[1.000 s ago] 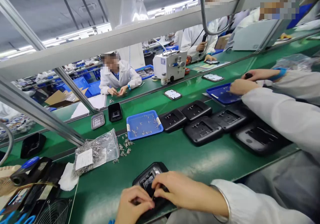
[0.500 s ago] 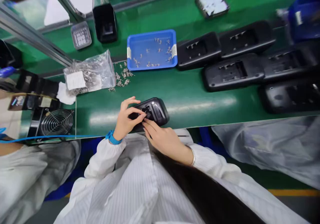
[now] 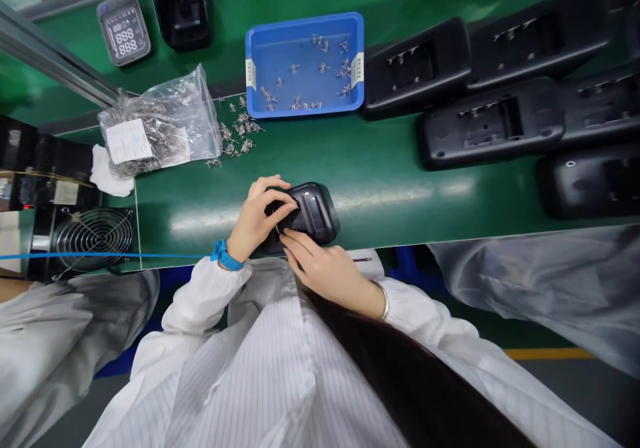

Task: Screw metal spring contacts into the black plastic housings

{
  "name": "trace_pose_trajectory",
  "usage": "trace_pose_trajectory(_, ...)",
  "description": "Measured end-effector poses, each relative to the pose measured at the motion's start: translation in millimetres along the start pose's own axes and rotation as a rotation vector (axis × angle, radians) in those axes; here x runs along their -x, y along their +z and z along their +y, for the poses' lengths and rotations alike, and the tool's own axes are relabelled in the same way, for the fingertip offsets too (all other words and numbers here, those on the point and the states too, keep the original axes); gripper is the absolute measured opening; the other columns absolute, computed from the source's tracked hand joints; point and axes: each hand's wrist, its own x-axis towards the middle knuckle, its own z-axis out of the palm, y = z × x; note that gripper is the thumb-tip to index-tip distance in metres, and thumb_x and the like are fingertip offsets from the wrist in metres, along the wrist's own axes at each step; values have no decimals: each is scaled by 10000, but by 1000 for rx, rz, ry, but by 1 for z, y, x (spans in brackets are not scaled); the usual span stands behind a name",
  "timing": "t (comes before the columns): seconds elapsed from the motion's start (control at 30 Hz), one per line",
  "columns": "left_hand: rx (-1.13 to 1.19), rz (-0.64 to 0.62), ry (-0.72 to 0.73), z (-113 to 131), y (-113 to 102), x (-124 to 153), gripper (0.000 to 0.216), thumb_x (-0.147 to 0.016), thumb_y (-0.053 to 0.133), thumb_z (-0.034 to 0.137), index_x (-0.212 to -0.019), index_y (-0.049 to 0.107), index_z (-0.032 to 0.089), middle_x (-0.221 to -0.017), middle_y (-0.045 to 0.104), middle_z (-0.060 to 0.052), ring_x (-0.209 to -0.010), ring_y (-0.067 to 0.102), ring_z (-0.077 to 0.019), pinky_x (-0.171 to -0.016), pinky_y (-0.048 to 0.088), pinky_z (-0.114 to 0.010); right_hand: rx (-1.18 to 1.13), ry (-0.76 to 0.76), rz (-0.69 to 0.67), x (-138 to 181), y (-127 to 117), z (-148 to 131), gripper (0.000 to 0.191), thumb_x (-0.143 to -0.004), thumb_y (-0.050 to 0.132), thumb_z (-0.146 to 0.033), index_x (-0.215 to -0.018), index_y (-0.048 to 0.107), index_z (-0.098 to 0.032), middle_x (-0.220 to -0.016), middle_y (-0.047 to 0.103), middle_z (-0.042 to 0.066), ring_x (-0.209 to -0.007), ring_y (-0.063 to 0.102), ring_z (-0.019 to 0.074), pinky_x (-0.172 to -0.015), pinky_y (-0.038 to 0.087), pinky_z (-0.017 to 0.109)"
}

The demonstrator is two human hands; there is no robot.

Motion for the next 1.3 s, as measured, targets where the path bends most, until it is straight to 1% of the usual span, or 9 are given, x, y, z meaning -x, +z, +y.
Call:
trace_pose_trajectory(0.2, 30, -13, 112, -7, 0, -9, 70, -916, 622, 264, -912, 660, 206, -1058, 664, -45, -1077, 631, -173, -985, 524, -389, -13, -12, 25, 1, 1, 2, 335, -984, 416, -224, -1208, 644, -122, -1252, 661, 54, -987, 667, 101, -519, 463, 211)
trace_pose_trajectory(0.47, 36, -114, 167, -19, -5, -18, 173, -918, 613, 373, -876, 663, 213, -1052, 673, -54, -1168, 606, -212, -1034, 496, -447, -122, 39, -144, 3, 2, 3, 383, -990, 395, -236, -1307, 589, -144, -1330, 608, 93, -1034, 656, 124, -614, 516, 176)
trace_pose_trajectory(0.8, 86, -165, 140, -23, -4, -18, 149, -918, 604, 353, -885, 620, 209, -1179, 639, -84, -1200, 585, -208, -1063, 473, -443, -134, 37, -11, 2, 6, 3, 328, -987, 413, -219, -1215, 636, -142, -1237, 667, 60, -1055, 652, 98, -668, 525, 166)
trace_pose_trajectory(0.87, 84, -173, 141, -23, -4, -19, 170, -928, 582, 370, -981, 615, 211, -1337, 569, -106, -1262, 548, -215, -1078, 461, -436, -132, 45, -2, 2, 6, 3, 316, -983, 428, -220, -1201, 645, -147, -1220, 676, 50, -1044, 656, 91, -663, 527, 163)
trace_pose_trajectory(0.97, 22, -268, 98, -20, -4, -22, 404, -934, 545, 422, -1281, 527, 214, -1548, 367, -135, -1394, 431, -247, -1110, 432, -432, -140, 66, -52, 2, 8, 1, 324, -981, 435, -225, -1217, 645, -158, -1231, 670, 56, -1046, 660, 98, -669, 534, 160)
trace_pose_trajectory(1.03, -70, -369, 53, -16, -2, -24, 502, -952, 495, 413, -1410, 443, 214, -1547, 385, -121, -1423, 397, -254, -1146, 390, -448, -148, 86, -95, 2, 7, 1, 335, -983, 429, -233, -1234, 638, -158, -1246, 661, 65, -1047, 663, 112, -674, 545, 170)
trace_pose_trajectory(1.1, -147, -422, 27, -13, 0, -24, 514, -969, 448, 377, -1452, 416, 203, -1497, 466, -103, -1410, 419, -247, -1175, 348, -458, -162, 109, -130, -1, 1, 3, 338, -984, 430, -242, -1244, 627, -152, -1258, 655, 66, -1021, 676, 127, -670, 559, 193)
trace_pose_trajectory(1.2, -173, -387, 42, -12, 3, -22, 533, -984, 400, 389, -1473, 400, 177, -1473, 497, -97, -1392, 444, -238, -1182, 338, -436, -289, 104, -140, -8, -26, 13, 274, -964, 494, -225, -1177, 644, -139, -1223, 673, 58, -988, 690, 137, -738, 581, 214)
trace_pose_trajectory(1.3, -155, -339, 78, -13, 6, -19, 636, -968, 411, 498, -1507, 342, 167, -1487, 480, -109, -1394, 438, -261, -1165, 353, -432, -492, 202, 107, -14, -69, 24, 79, -918, 590, -221, -904, 664, -197, -815, 722, -24, -657, 663, 81, -606, 547, 188)
